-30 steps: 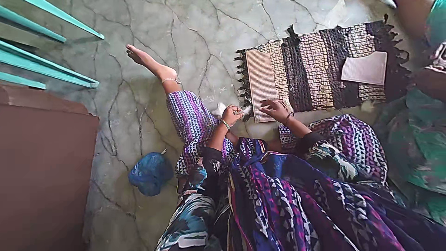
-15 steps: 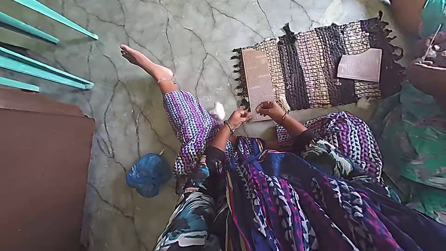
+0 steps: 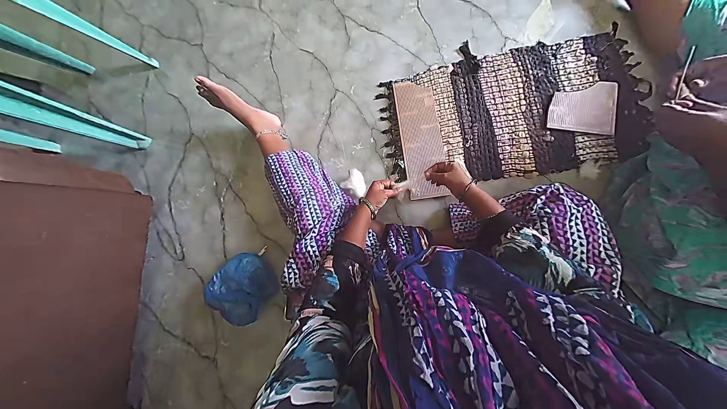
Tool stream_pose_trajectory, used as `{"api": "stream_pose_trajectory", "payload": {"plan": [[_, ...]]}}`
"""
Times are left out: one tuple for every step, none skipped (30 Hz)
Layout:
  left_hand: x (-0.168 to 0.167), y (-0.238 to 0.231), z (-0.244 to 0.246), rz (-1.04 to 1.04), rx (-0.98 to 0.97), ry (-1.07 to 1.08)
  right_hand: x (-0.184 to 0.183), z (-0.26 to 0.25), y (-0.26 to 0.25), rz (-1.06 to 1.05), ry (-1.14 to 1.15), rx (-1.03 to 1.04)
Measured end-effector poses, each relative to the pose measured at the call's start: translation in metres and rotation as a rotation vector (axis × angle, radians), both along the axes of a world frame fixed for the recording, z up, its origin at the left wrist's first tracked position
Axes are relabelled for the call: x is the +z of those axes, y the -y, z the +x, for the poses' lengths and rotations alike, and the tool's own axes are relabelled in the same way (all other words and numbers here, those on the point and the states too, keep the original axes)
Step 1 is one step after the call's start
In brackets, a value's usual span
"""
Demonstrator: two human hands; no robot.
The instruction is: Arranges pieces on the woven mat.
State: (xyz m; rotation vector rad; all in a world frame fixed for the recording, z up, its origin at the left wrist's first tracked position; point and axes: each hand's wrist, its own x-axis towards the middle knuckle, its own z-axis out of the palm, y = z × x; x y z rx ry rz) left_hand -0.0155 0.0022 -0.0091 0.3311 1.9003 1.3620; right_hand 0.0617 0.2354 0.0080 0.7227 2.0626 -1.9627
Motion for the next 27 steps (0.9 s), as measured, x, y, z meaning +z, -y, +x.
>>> {"api": "stream_pose_trajectory", "payload": {"plan": [[-0.004,0.007,-0.002,-0.04,0.011,-0.068,0.001,0.0,-0.002,-0.016,0.013,-0.034],[-0.004,0.01,-0.005,-0.112,0.041,-0.111,0.003,0.0,-0.003,-0.032,0.028,-0.063],[-0.002,0.011,-0.009,-0.212,0.099,-0.141,0.005,0.0,-0.004,-0.045,0.035,-0.08],[0.001,0.008,-0.015,-0.327,0.17,-0.148,0.005,0.001,-0.005,-0.055,0.037,-0.086],[0.004,0.006,-0.017,-0.435,0.219,-0.167,0.004,0.001,-0.006,-0.064,0.038,-0.086],[0.007,0.005,-0.017,-0.529,0.235,-0.215,0.003,0.001,-0.006,-0.07,0.039,-0.084],[0.011,0.002,-0.014,-0.575,0.238,-0.272,0.002,0.0,-0.005,-0.073,0.039,-0.076],[0.017,-0.003,-0.011,-0.573,0.233,-0.321,0.002,0.0,-0.004,-0.071,0.036,-0.066],[0.022,-0.009,-0.008,-0.532,0.216,-0.358,0.002,0.0,-0.003,-0.071,0.033,-0.055],[0.026,-0.015,-0.003,-0.463,0.192,-0.381,0.002,0.0,-0.002,-0.071,0.026,-0.044],[0.027,-0.021,0.001,-0.376,0.165,-0.397,0.001,0.001,-0.001,-0.074,0.018,-0.035],[0.026,-0.026,0.005,-0.287,0.128,-0.398,0.001,0.001,0.0,-0.083,0.01,-0.027],[0.027,-0.034,0.007,-0.207,0.081,-0.353,0.001,0.001,0.001,-0.092,0.001,-0.021],[0.029,-0.041,0.008,-0.135,0.031,-0.288,0.003,0.001,0.003,-0.104,-0.008,-0.017],[0.032,-0.047,0.01,-0.091,-0.017,-0.213,0.004,0.002,0.003,-0.115,-0.015,-0.017],[0.033,-0.052,0.011,-0.081,-0.045,-0.159,0.005,0.002,0.004,-0.127,-0.02,-0.016],[0.032,-0.057,0.012,-0.092,-0.051,-0.134,0.006,0.003,0.004,-0.132,-0.024,-0.015],[0.032,-0.06,0.013,-0.115,-0.053,-0.121,0.005,0.003,0.003,-0.134,-0.025,-0.015],[0.03,-0.063,0.013,-0.135,-0.049,-0.123,0.005,0.003,0.002,-0.136,-0.019,-0.015],[0.029,-0.064,0.013,-0.148,-0.044,-0.128,0.004,0.003,0.001,-0.131,-0.012,-0.012],[0.028,-0.064,0.013,-0.151,-0.035,-0.13,0.003,0.003,-0.001,-0.121,-0.006,-0.009],[0.028,-0.064,0.012,-0.158,-0.028,-0.129,0.001,0.002,-0.003,-0.109,-0.001,-0.005],[0.028,-0.064,0.012,-0.168,-0.025,-0.135,0.0,0.001,-0.005,-0.093,0.003,0.001],[0.028,-0.063,0.011,-0.174,-0.023,-0.141,0.0,0.001,-0.005,-0.078,0.006,-0.003],[0.027,-0.064,0.011,-0.181,-0.022,-0.148,0.0,-0.001,-0.006,-0.068,0.012,-0.01],[0.027,-0.064,0.01,-0.19,-0.018,-0.148,0.0,-0.002,-0.006,-0.063,0.018,-0.019],[0.026,-0.065,0.01,-0.201,-0.012,-0.145,-0.001,-0.003,-0.006,-0.061,0.024,-0.026]]}}
